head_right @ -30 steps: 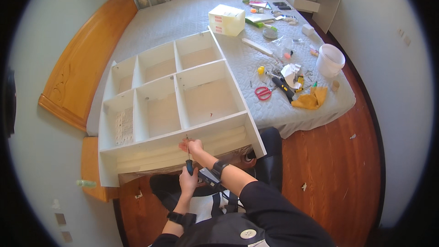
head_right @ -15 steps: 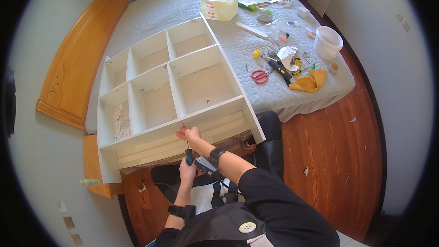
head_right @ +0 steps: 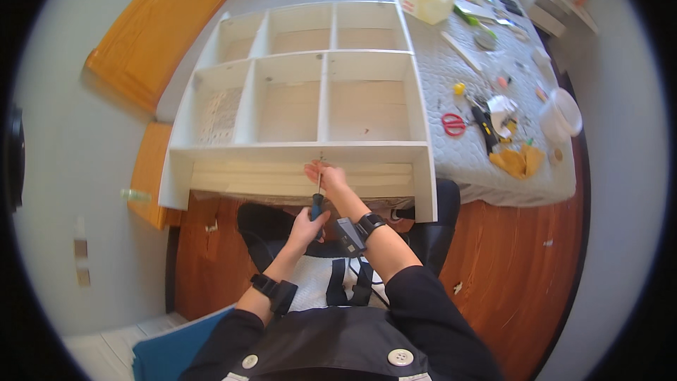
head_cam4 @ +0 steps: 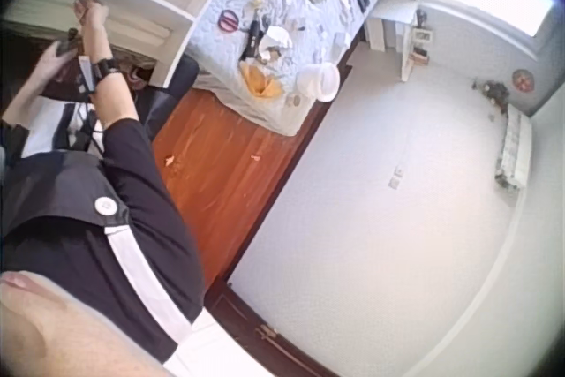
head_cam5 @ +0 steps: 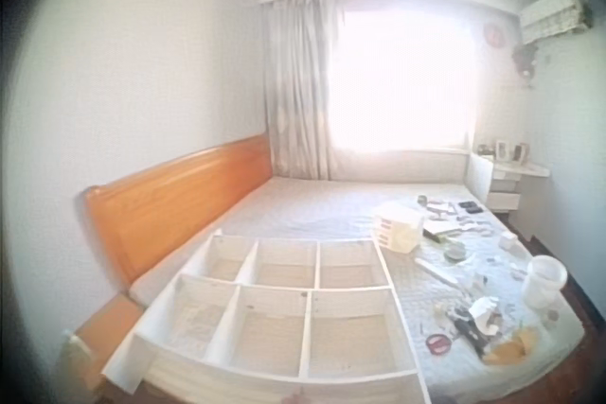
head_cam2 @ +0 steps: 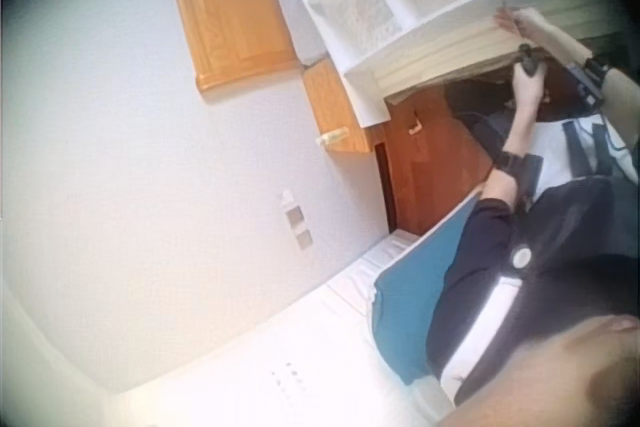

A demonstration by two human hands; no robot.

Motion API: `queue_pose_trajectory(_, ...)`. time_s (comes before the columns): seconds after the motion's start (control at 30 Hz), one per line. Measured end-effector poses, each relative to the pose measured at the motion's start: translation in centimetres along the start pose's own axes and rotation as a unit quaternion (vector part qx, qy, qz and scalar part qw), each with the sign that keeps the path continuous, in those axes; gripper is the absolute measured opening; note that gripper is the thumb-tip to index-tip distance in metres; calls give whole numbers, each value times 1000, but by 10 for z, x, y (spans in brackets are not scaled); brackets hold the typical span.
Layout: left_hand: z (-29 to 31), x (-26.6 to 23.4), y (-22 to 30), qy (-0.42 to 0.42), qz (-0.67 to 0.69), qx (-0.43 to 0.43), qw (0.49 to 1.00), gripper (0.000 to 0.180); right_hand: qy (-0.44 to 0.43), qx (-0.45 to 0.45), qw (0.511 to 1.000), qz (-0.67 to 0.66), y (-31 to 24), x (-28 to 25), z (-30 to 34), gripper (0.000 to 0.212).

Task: The person assembles a white wooden shelf unit by driving screws into pre-drilled holes using a manual screwdriver. They work on the bottom panel and side joints, tightening multiple screws to secure the structure.

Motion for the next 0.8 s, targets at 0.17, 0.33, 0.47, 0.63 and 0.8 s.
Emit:
queue_pose_trajectory(0.17,-1,9,2,-119,185,-22,975,23,20,-5,1000,1,-6,4,5,33)
queue_pose_trajectory(0.33,9,17,11,-401,451,-146,784,31,11,5,1000,-14,-8,3,2,28)
queue_pose_trajectory(0.47,1,-9,4,68,11,-13,998,34,30,-8,999,14,-4,3,1,32)
queue_pose_trajectory(0.63,-8,9,-3,-134,222,-80,962,35,-13,-10,1000,2,-3,4,1,36)
queue_pose_trajectory(0.8,1,26,2,-418,488,-188,743,30,-21,-7,1000,12,-6,-3,-4,37)
Point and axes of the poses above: each hand's wrist, its own z-axis away from the middle knuckle, its own x-axis out of the palm, y = z × x, the point moved 5 cm from there along -z, towards the middle knuckle, and after that the axes turned 13 degrees about -x, right-handed, at the moved point
